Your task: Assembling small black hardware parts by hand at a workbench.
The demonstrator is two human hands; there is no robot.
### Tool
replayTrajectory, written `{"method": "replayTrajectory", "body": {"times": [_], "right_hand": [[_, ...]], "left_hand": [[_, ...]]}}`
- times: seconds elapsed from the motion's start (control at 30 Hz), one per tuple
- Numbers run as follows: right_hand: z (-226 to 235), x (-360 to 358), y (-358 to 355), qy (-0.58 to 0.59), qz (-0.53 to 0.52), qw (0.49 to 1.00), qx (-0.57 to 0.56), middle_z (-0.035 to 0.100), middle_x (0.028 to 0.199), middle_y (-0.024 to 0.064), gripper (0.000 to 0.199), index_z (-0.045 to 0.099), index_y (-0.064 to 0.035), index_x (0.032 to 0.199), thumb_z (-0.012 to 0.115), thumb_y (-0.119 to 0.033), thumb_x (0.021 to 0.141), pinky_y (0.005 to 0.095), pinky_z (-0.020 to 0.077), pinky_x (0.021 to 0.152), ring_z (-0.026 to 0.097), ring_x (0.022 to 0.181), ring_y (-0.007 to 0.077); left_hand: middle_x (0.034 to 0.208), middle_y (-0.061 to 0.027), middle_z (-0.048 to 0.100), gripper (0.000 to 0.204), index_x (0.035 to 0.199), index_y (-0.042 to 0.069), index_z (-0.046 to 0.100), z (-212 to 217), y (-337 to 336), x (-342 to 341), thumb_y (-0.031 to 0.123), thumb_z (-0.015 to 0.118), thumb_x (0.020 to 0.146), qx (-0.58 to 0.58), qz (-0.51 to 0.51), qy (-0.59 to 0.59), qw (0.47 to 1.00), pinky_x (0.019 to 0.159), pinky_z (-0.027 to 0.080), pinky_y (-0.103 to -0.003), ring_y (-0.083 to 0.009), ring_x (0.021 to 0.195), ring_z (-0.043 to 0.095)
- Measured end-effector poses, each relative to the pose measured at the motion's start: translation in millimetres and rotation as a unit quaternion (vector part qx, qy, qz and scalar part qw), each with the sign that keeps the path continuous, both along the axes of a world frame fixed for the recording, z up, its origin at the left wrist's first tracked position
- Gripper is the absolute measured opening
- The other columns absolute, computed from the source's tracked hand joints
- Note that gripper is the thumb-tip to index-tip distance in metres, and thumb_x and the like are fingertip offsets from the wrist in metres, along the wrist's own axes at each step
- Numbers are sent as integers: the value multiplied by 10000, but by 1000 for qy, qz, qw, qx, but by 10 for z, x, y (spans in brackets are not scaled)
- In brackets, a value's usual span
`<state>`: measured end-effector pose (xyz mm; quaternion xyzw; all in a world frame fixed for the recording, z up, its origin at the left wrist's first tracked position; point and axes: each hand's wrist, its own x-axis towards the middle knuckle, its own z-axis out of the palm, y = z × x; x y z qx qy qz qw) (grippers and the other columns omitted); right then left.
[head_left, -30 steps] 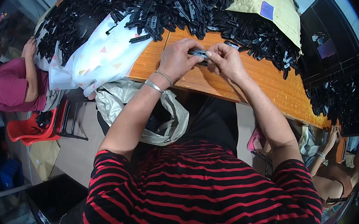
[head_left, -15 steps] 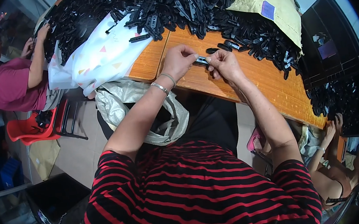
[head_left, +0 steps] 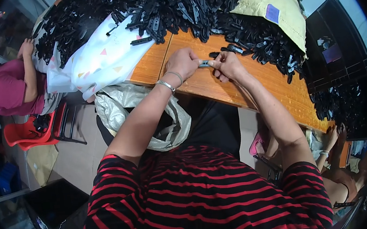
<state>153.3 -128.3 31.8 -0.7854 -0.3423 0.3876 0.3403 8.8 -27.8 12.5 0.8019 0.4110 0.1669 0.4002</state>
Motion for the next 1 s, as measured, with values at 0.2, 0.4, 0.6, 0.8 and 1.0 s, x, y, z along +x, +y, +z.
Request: {"method": "replayTrajectory", "body": {"times": [0.2,0.4,0.6,0.8,1.0], "right_hand": [[91,56,69,8,20,997,-72,596,580,62,270,539,-26,771,683,-241,848,255,428,356,517,401,112],[-9,12,-17,28,79,996,-17,607,605,73,247,552,-32,750,681,-219,846,240,454,405,564,464,116],[-24,184,-34,-352,97,916,168,616,705,108,155,602,-11,853,690,-111,774,332,486,581,623,638,213],[-60,216,183,-486,152,850,131,607,859,153,205,628,-45,891,714,-93,712,412,483,694,603,811,354],[8,-250,165,-412,188,876,166,608,857,147,148,623,-56,846,694,-108,727,424,488,670,612,768,342]], "left_hand": [[843,-142,676,167,781,81,676,87,95,92,242,696,743,-23,-15,91,995,734,499,-395,-315,822,642],[678,-83,625,192,753,33,629,-190,62,-262,206,712,745,14,-52,-26,998,601,474,-314,-179,626,596],[660,-45,565,135,777,18,600,19,-268,-1479,115,694,770,-38,-65,-32,997,572,449,-285,-140,582,527],[865,-106,578,154,882,31,627,92,173,-1324,45,671,736,302,53,-75,949,735,462,-346,-276,830,567],[886,-103,591,167,892,52,655,-16,948,-901,78,679,729,415,83,-54,904,784,466,-380,-286,901,554]]}}
